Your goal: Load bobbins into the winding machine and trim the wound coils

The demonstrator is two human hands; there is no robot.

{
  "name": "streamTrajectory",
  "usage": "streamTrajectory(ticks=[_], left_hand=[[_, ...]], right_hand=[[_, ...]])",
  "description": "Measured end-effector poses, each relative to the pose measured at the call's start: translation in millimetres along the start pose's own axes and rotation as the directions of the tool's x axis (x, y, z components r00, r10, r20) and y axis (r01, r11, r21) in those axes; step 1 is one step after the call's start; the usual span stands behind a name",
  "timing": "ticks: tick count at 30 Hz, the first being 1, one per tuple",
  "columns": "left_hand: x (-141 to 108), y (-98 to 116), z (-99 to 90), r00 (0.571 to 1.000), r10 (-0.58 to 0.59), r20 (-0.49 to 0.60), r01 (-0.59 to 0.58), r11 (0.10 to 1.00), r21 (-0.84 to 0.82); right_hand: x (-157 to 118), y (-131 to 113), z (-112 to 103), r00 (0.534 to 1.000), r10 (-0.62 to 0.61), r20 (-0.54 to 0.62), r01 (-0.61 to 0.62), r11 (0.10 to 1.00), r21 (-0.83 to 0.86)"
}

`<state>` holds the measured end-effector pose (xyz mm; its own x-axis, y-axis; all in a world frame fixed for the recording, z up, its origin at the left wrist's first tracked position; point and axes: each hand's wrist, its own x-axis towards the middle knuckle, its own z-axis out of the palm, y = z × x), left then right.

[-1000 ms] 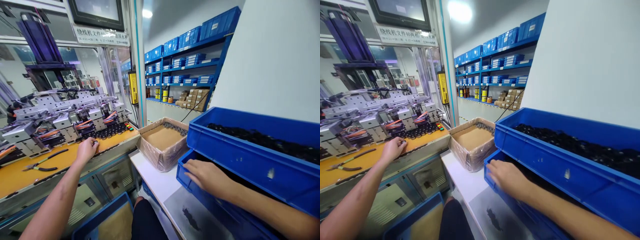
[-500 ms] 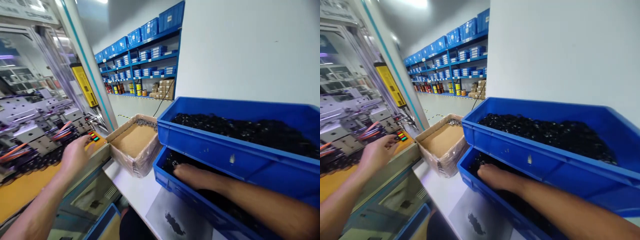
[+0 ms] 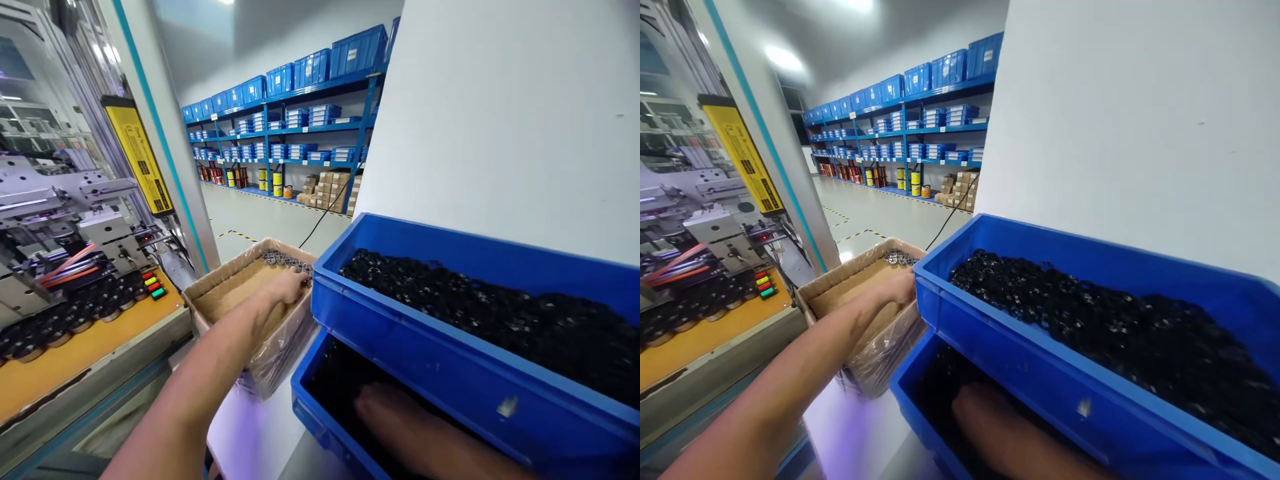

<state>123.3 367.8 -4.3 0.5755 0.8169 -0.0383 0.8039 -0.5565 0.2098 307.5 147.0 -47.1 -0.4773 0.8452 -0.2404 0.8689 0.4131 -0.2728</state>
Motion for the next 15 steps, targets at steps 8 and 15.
streamTrajectory(ticks=[8, 15], left_hand=[[1.7, -1.5, 4.1, 1.000, -0.001, 0.031, 0.001, 1.000, 0.004], [-26.7, 1.3, 1.1, 0.997, -0.054, 0.063, 0.053, 0.998, 0.017]], right_hand=[[6.4, -0.5, 10.8, 0.984, 0.129, 0.120, -0.096, 0.964, -0.250], [7.1, -11.1, -4.8, 0.993, 0.064, 0.100, -0.043, 0.978, -0.203]])
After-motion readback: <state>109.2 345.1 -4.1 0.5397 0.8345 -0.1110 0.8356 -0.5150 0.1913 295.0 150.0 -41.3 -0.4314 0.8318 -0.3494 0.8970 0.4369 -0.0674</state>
